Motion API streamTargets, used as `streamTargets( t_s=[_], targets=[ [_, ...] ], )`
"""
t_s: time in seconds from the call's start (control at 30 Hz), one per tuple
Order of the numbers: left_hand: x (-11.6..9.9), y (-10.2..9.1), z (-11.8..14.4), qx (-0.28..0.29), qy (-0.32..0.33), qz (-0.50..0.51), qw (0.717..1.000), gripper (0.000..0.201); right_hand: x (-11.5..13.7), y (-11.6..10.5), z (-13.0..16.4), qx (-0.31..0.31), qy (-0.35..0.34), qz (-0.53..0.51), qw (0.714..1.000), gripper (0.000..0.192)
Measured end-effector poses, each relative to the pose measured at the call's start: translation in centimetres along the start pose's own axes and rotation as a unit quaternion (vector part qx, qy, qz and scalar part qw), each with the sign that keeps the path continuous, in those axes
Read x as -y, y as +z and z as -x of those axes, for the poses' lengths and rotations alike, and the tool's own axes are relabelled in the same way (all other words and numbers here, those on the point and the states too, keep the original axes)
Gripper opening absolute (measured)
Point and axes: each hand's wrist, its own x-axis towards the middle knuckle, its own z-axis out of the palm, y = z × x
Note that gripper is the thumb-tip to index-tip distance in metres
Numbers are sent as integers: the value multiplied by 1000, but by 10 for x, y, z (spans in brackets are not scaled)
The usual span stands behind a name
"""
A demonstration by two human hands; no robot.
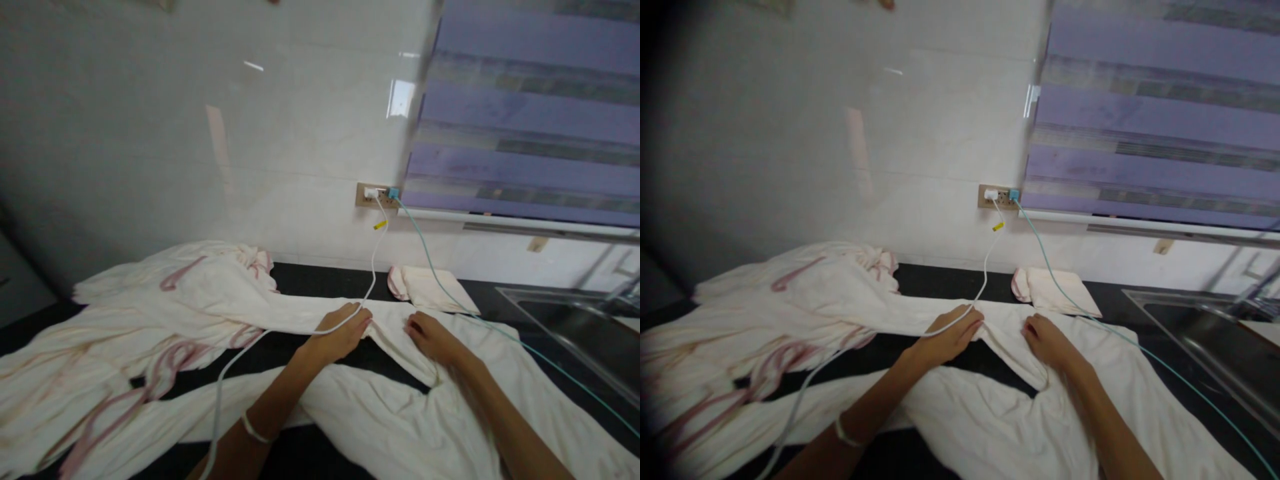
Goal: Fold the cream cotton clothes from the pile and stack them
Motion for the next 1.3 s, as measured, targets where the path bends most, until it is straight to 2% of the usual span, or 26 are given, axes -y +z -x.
streamTargets(
  t_s=[0.07, 0.17, 0.23, 0.33, 0.43, 0.53, 0.63, 0.7, 0.8, 0.87, 0.93, 1.0, 1.1, 1.17, 1.3],
  targets=[
    [0, -1, 1, 15, -10, 5, 1000, 35, -4, 4, 0, -14, 0, 1, 1000, 24],
    [0, -1, 4, 100, -31, 10, 994, 40, -11, 10, 0, -43, 15, 24, 999, 30],
    [-2, 3, 5, 136, -63, -8, 989, 46, -14, 14, 1, -50, 36, 49, 997, 35],
    [0, 8, 4, 129, -162, -68, 976, 47, -16, 18, 1, -50, 61, 75, 994, 39],
    [11, 7, 1, 125, -268, -103, 950, 40, -19, 21, 0, -54, 75, 93, 991, 41],
    [29, -1, -1, 119, -297, -105, 942, 34, -24, 26, -2, -70, 75, 97, 990, 43],
    [36, -9, 0, 114, -282, -97, 948, 29, -30, 31, -4, -89, 58, 71, 992, 43],
    [26, -10, 1, 106, -235, -64, 964, 28, -33, 34, -5, -105, 46, 53, 992, 41],
    [-12, -2, 4, 103, -88, 8, 991, 34, -36, 35, -7, -140, 24, 29, 989, 41],
    [-42, 8, 8, 149, 1, 17, 989, 39, -36, 34, -8, -156, 5, 10, 988, 43],
    [-65, 20, 13, 176, 58, 1, 983, 41, -36, 32, -8, -160, -11, -8, 987, 44],
    [-79, 30, 16, 178, 87, -24, 980, 36, -36, 32, -7, -159, -17, -15, 987, 42],
    [-80, 37, 17, 159, 109, -35, 981, 27, -38, 33, -6, -149, -16, -12, 989, 39],
    [-75, 34, 13, 144, 95, 6, 985, 31, -41, 34, -6, -144, -12, -10, 989, 37],
    [-63, 17, 2, 124, -27, 138, 982, 43, -46, 34, -7, -141, -1, -7, 990, 36]
  ],
)
